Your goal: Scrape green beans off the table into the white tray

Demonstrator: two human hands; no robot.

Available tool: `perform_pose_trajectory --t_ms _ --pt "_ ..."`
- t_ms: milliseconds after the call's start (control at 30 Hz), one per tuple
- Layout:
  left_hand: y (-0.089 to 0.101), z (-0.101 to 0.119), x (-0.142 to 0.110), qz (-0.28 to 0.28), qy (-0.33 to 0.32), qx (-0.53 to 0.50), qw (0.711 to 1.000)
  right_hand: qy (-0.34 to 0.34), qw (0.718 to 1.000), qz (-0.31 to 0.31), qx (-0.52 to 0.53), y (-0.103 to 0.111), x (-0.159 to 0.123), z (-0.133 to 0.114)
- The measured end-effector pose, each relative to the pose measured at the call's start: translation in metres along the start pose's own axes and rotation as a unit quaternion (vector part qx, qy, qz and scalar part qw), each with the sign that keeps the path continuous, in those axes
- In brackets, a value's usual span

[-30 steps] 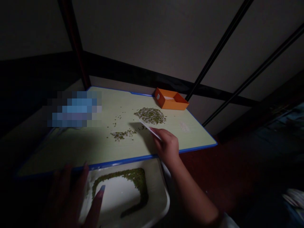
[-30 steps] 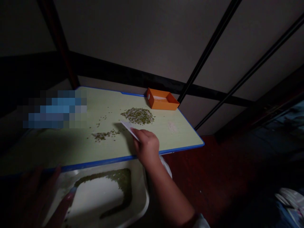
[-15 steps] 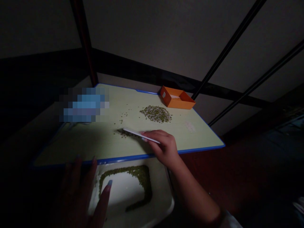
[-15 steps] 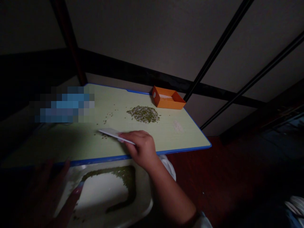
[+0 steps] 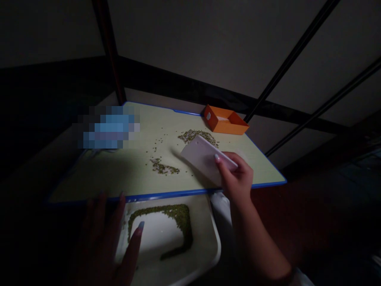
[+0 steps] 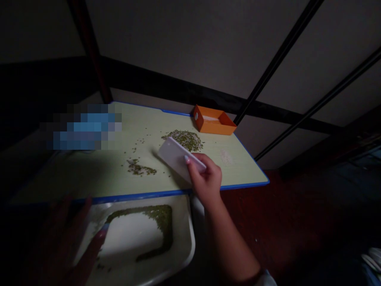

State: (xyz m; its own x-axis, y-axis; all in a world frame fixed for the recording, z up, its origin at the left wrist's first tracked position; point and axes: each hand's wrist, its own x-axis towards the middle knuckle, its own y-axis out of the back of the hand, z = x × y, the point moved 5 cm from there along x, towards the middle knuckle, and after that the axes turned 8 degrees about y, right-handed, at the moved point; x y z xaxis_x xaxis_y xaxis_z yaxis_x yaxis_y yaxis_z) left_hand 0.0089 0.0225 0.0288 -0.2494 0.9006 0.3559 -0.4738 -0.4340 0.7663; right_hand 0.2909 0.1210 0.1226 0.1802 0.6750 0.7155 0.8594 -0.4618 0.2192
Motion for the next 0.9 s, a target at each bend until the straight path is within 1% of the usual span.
perform_pose_trajectory --t_ms 67,133,267,400,467,533,667,800,900 --pt "-0.001 -0.003 0.0 0.005 -0.006 0.008 1.0 -0.093 0.995 0.041 0.024 0.008 0.003 0.011" --pt "-0.003 -0.006 0.001 -0.001 -0.001 0.011 1.0 -0.155 0.985 0.048 0.063 0.011 0.006 0.021" --pt "-0.005 -0.009 0.0 0.001 -0.009 0.017 1.0 -0.214 0.971 0.029 0.102 0.012 0.011 0.039" --pt "-0.005 -0.008 -0.001 -0.003 -0.018 0.007 1.0 -0.24 0.965 0.006 0.109 0.011 0.011 0.051" --pt "-0.004 -0.006 -0.001 -0.008 -0.02 0.003 1.0 -0.247 0.961 -0.016 0.121 0.009 0.008 0.054" --pt "-0.003 -0.005 -0.001 -0.007 -0.009 0.006 1.0 -0.255 0.956 -0.038 0.14 0.007 0.004 0.054" --pt "-0.001 -0.001 0.001 -0.016 0.01 0.017 1.0 -0.264 0.948 -0.071 0.163 0.005 -0.006 0.048" --pt "-0.001 0.0 0.001 -0.023 0.017 0.01 1.0 -0.269 0.943 -0.105 0.163 0.003 -0.015 0.037" --pt "-0.001 0.0 0.001 -0.017 0.014 0.007 1.0 -0.266 0.941 -0.129 0.162 0.002 -0.021 0.029"
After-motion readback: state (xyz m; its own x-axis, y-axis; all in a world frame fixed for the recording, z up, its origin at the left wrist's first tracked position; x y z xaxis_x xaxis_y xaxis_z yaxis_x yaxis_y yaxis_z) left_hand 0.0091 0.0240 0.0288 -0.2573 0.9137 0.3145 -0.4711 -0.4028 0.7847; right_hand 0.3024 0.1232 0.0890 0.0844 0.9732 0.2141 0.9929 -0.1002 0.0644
